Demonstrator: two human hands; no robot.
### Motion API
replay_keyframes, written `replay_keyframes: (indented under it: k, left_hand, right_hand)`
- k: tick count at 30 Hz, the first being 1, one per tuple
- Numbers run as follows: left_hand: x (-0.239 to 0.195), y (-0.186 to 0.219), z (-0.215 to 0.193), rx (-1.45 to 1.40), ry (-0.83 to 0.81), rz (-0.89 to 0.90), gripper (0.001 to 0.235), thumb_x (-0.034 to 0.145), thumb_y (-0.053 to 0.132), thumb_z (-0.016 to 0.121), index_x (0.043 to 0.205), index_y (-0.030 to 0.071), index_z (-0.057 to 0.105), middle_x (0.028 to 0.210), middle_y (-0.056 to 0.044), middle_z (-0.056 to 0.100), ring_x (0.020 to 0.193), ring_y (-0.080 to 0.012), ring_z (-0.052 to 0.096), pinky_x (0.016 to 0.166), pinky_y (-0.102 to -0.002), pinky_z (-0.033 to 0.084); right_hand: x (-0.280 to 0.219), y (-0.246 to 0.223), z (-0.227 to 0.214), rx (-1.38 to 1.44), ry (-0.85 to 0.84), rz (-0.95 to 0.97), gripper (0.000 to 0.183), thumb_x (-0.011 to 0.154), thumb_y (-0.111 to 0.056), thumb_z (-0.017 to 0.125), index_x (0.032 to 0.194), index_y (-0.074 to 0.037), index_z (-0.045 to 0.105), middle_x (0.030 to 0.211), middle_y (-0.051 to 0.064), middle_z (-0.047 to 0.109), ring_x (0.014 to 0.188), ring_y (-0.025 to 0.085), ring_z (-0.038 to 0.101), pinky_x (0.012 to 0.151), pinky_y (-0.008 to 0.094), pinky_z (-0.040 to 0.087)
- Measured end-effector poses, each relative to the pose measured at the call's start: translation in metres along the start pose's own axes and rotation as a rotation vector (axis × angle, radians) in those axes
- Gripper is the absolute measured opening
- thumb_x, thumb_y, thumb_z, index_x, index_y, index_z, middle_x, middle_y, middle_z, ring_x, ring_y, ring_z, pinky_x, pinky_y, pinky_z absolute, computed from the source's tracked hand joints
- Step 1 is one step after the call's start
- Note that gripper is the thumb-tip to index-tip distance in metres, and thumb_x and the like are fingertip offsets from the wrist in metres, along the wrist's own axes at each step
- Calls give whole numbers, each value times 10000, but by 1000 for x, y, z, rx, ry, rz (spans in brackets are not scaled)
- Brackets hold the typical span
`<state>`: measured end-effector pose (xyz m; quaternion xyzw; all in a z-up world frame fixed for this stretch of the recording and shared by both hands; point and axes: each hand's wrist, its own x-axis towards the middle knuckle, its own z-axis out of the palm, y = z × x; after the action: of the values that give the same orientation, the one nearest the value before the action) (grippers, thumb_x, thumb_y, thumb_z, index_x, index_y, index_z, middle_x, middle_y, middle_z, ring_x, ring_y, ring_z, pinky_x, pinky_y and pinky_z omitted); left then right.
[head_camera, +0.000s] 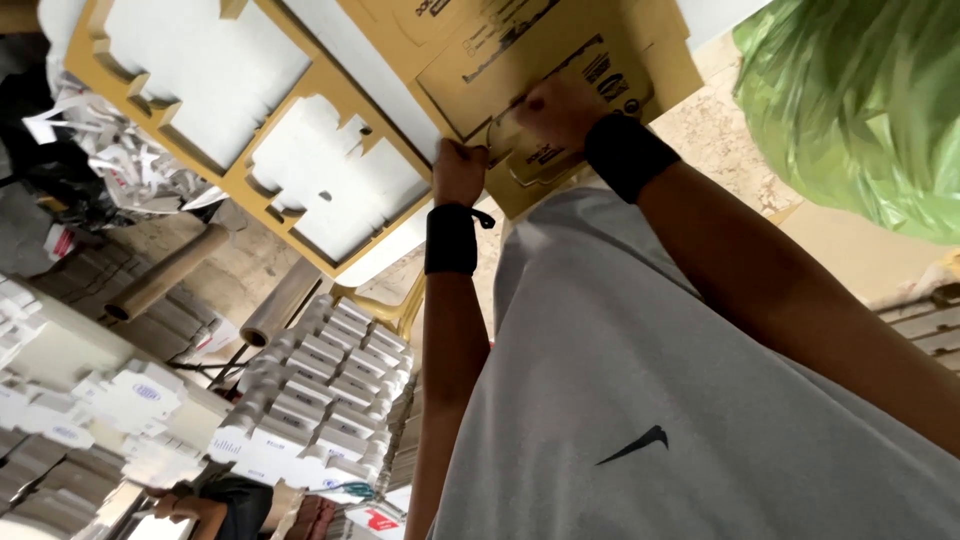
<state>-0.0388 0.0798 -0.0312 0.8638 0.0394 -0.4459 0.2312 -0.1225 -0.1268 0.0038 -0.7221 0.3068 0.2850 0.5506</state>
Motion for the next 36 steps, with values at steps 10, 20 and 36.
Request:
replay_keyframes:
  k: [10,20,36]
  left_hand:
    - [-18,14,-5,41,1,10,287,897,313,611,1029,83,500,958,-134,679,835,-286,661,671,-428,514]
    - [-89,56,-6,-33,200,125,819,869,308,746,1496,26,301,1464,-292,395,1395,-499,455,1191,-611,409]
    - [-11,165,106,537,-154,385,1349,673,-204,613,1648,470,-33,1680,34,-317,1538,-422,-322,1066,-878,-124]
  right_hand:
    - [-59,99,-72,208,739,303,263,1024,-332,648,1025,-169,441,985,-6,436,870,156,410,734,310,413]
    - [-42,152,-48,1037,497,319,420,1016,-411,665,1232,-69,550,980,95,473,771,208,636,748,488,738]
    - [-43,119,-58,920,482,445,410,1035,-363,440,1160,18,527,1118,218,607,913,349,710,677,456,698]
